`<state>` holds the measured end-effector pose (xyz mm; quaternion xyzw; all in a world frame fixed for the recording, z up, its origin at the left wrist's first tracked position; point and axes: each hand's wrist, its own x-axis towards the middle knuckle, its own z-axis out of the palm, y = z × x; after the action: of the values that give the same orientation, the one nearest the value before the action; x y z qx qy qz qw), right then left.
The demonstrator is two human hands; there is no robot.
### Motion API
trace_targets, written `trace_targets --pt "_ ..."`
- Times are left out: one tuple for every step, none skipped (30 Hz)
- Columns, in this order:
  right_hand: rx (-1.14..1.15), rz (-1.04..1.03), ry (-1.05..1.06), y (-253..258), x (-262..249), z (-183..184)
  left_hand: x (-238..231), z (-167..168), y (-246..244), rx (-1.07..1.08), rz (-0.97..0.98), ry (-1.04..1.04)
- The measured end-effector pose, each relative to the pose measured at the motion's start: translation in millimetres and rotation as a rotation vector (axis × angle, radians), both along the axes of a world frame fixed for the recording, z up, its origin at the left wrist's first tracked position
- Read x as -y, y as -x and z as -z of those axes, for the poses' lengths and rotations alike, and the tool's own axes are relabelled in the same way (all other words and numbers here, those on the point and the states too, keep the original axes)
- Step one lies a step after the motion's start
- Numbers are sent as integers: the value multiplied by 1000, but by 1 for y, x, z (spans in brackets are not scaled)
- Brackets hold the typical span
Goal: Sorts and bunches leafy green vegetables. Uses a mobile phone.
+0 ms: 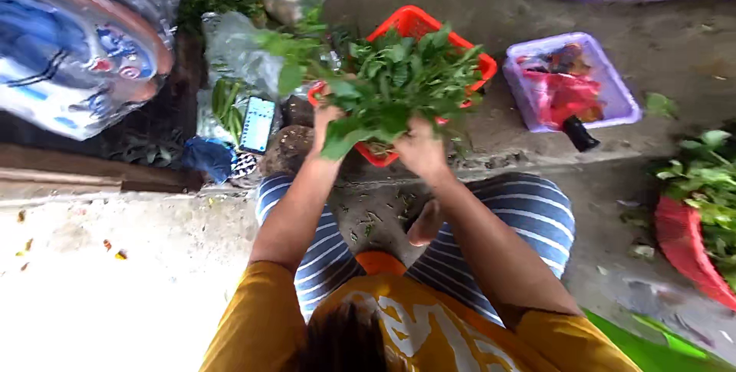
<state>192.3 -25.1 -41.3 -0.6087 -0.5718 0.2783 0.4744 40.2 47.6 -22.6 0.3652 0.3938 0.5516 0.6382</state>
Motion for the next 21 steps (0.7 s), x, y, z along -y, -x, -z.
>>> trace_targets --pt "-30 -16 2 2 -1 -3 2 0 -2 187 17 20" --pt "-76 -30 4 3 -3 -5 5 -7 -4 258 7 50" --pt "-167 -41 29 4 -5 -7 9 -18 -7 274 -17 82" --pt "-279 -56 63 6 -7 -10 5 -18 -11 320 -43 90" --pt "-396 -62 119 9 -8 -11 1 -15 -13 350 -43 82" --pt "-490 -51 185 13 -9 -13 -1 -12 -14 350 -24 76" --pt "-552 -49 244 15 -10 -14 -2 -10 -16 328 -15 79" --pt "-589 -66 300 17 -11 -13 -4 -11 -18 295 -26 98" --pt "-618 -87 344 17 -11 -13 -4 -12 -20 273 -27 104" --pt "-638 -112 373 18 -11 -11 -5 -13 -21 267 -20 100" --pt "-649 -140 392 18 -12 -10 -4 -14 -21 263 -20 99" --pt "-660 -169 397 18 -13 -8 -4 -15 -21 261 -20 98" --pt "-677 -185 394 18 -13 -7 -4 -15 -21 267 -23 98" --pt "-695 -194 386 18 -13 -6 -4 -16 -21 280 -18 101" --pt "-710 -199 375 19 -13 -5 -3 -18 -20 304 -10 112" --pt "-738 -195 355 20 -13 -4 -2 -20 -19 336 -8 133" --pt "-778 -178 335 21 -12 -3 -2 -21 -18 374 -3 144" --pt "-825 -152 316 23 -12 -3 -3 -20 -17 416 -4 150" --pt "-885 -118 300 25 -12 -3 -4 -21 -16 449 -12 156" --pt "-962 -79 287 26 -13 -4 -4 -21 -17 485 -25 163" --pt "-1034 -37 278 26 -14 -5 -4 -21 -17 502 -20 170"
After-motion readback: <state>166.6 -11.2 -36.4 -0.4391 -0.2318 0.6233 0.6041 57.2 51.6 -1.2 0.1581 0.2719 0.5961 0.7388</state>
